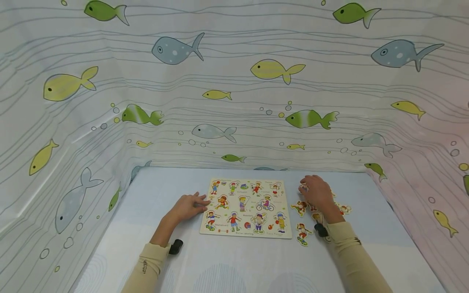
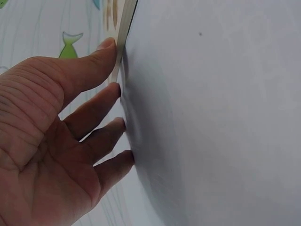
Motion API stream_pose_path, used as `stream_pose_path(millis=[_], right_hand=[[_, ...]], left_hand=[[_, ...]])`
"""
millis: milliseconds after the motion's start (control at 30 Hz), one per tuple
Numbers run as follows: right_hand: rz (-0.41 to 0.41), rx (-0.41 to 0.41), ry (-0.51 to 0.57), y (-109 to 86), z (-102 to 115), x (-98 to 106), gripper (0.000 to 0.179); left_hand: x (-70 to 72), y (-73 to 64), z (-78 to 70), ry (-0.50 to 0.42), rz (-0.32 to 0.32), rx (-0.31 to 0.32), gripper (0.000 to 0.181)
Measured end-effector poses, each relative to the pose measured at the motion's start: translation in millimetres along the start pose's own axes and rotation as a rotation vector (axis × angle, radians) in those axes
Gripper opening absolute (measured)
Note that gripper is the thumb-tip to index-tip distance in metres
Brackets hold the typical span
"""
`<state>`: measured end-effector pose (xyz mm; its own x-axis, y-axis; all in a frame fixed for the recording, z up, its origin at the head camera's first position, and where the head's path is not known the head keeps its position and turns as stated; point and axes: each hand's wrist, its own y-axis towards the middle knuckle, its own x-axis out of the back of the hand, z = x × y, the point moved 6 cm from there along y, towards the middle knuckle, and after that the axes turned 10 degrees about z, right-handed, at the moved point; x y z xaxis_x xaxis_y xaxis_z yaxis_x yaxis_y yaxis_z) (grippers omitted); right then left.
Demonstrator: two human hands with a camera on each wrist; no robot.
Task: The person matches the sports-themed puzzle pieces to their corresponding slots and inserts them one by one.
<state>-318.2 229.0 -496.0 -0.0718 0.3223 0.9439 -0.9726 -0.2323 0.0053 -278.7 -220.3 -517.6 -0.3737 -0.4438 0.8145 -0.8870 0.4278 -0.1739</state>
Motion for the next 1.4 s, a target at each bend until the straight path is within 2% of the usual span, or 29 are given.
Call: stream_pose_path(millis=[200,533,1000,1400], right_hand=[[-0.019,-0.05,0.009,0.5,-13,-3,0.028],[-0.018,-0.062,0.03,-1.1,-22,-4,0.025],[0.031,-0.096,-0.008,3.0,-24,-4,0.018],[0.021,-0.066,-0.012,4.3,-22,-4,0.015]], left_hand=[[-0.4,0.4,1.3,0.012,-0.001,0.005,0.029],[-0.9,0.7,1.7,0.01,-0.004,-0.008,0.029],[-1.1,1.6,1.0,0.019,0.004,-0.03,0.03],[0.4,2.7,-0.2,0.023,0.006,-0.014,0.028]])
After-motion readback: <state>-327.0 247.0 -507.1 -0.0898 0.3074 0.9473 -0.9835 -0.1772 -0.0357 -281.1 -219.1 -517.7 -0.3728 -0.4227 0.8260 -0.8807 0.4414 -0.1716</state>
